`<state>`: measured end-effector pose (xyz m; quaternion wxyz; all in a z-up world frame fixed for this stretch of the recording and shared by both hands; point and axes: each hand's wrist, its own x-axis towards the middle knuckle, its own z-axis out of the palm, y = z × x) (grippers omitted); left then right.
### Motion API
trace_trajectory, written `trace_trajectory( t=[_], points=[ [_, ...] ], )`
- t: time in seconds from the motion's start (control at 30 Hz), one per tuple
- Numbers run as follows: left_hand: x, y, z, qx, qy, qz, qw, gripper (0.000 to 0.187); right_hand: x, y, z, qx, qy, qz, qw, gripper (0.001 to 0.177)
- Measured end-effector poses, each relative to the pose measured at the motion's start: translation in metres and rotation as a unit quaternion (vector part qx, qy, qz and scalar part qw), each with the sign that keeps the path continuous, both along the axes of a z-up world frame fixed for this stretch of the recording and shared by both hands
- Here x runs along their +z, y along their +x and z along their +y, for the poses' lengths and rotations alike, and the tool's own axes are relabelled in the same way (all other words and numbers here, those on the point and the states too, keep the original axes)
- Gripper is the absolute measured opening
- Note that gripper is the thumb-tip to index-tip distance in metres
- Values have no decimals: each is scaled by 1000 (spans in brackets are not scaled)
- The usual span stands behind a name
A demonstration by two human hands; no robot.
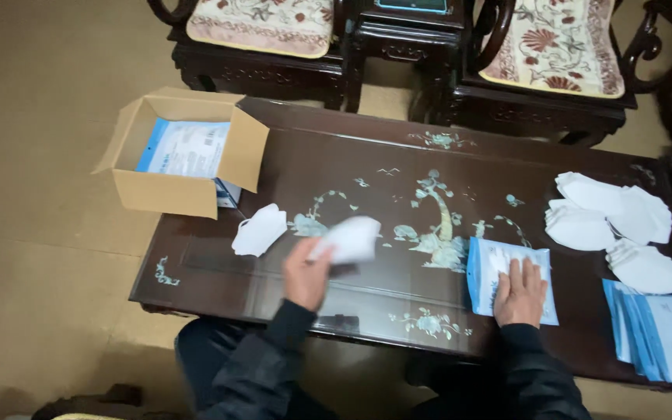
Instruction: Packaging individual face masks into blue envelopes at a table
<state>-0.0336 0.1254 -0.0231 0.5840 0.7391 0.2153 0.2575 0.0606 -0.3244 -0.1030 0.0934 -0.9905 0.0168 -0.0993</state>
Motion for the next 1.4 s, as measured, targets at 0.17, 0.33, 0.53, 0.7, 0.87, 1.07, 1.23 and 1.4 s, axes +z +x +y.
trace_trajectory(
  t=[0.17, 0.33, 0.53, 0.7, 0.87, 1.07, 1.23, 1.4],
  points=[
    [-89, 43, -68, -103, -180, 181, 961, 34, 2, 0, 1, 21, -4, -28, 999, 56],
    [-76, 51, -78, -155, -316, 146, 925, 31, 11, -2, 7, 15, 10, -14, 1000, 56],
    [-84, 54, -75, -146, -341, 179, 911, 32, 5, -2, 1, 10, 68, -74, 995, 54],
    [-64, 48, -73, -156, -362, 169, 903, 34, 12, -11, 12, 53, 144, -291, 944, 58],
    [-50, 45, -71, -153, -372, 171, 900, 35, 95, -35, 138, -14, 562, -54, 825, 27],
    [-47, 52, -74, -148, -380, 195, 892, 40, 42, -17, 203, -53, 687, 207, 694, 18],
    [-80, 59, -83, -183, -328, 233, 897, 45, 26, -15, 207, -49, 663, 202, 719, 14],
    [-67, 60, -83, -179, -373, 210, 886, 41, 27, -10, 202, -13, 676, 258, 690, 14]
  ],
)
